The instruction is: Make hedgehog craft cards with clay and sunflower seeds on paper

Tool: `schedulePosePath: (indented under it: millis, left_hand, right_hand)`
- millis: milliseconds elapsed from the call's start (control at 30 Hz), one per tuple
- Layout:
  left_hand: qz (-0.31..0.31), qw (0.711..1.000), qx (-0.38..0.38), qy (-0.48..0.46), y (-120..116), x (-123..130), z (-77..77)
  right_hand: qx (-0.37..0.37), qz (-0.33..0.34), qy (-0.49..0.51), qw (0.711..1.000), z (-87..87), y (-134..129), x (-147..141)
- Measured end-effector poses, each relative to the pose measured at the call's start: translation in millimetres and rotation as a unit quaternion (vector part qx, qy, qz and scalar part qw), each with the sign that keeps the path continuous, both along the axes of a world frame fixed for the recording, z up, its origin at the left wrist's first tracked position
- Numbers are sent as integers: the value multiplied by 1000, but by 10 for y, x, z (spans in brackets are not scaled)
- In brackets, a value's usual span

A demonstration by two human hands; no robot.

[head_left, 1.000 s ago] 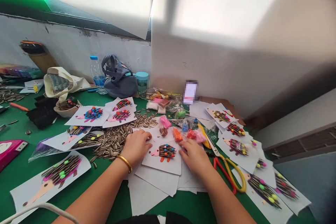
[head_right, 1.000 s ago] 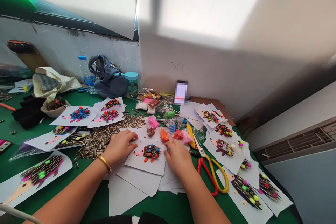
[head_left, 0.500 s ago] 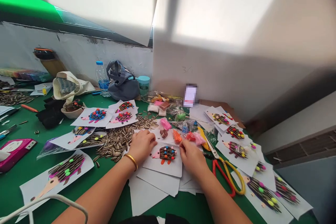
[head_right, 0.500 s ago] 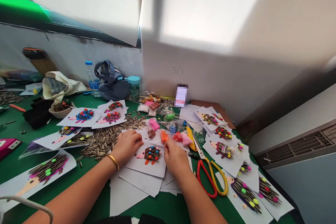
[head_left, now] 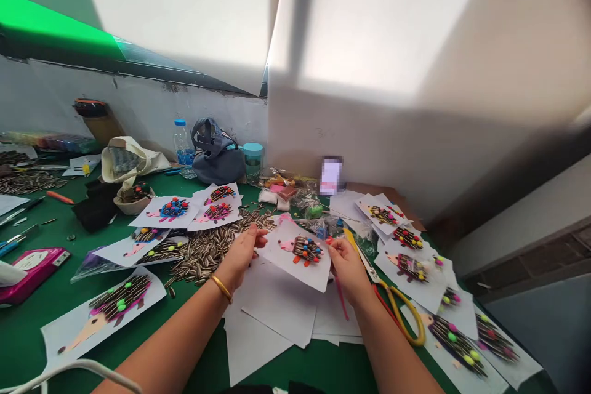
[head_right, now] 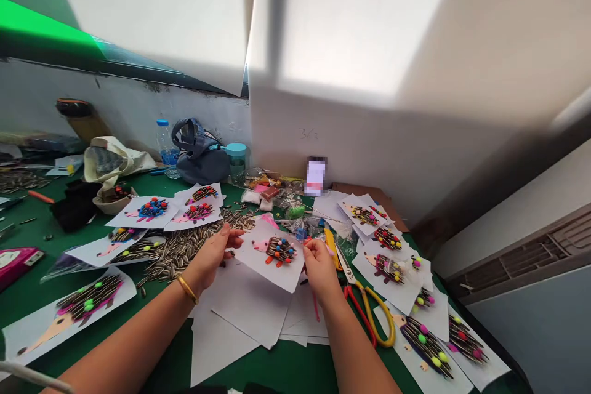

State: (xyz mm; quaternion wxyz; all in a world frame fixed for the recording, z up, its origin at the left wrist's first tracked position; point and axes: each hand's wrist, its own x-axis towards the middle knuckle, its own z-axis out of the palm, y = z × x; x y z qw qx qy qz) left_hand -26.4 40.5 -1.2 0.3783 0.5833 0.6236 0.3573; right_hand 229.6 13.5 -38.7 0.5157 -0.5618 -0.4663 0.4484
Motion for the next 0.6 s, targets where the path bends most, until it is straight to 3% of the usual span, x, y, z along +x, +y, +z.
schedulePosePath:
  millis: [33,100,167,233,300,400,600]
  left_hand:
    - [-3,984,-74,-160,-68,53,39]
    - [-28,892,-215,-396,-236,180,116]
    - [-51,812,-282,-509,-414,323,167]
    - [-95,777,-309,-541,-553,463,174]
    - [-79,765,-317,-555,-626,580,146]
    - [-1,756,-317,-572,-622,682,90]
    - [74,755,-280,-588,-526,629,96]
  right_hand:
    - [-1,-9,22,1000,6,3,-4]
    - [-1,-25,59,998,20,5,-11]
    - [-1,-36,88,995,34,1,-20]
    - [0,-38,110,993,42,-7,-33]
    - [2,-32,125,992,44,-19,-52]
    - [3,-15,137,990,39,-39,-95]
    - [6,19,152,988,87,-89,-164]
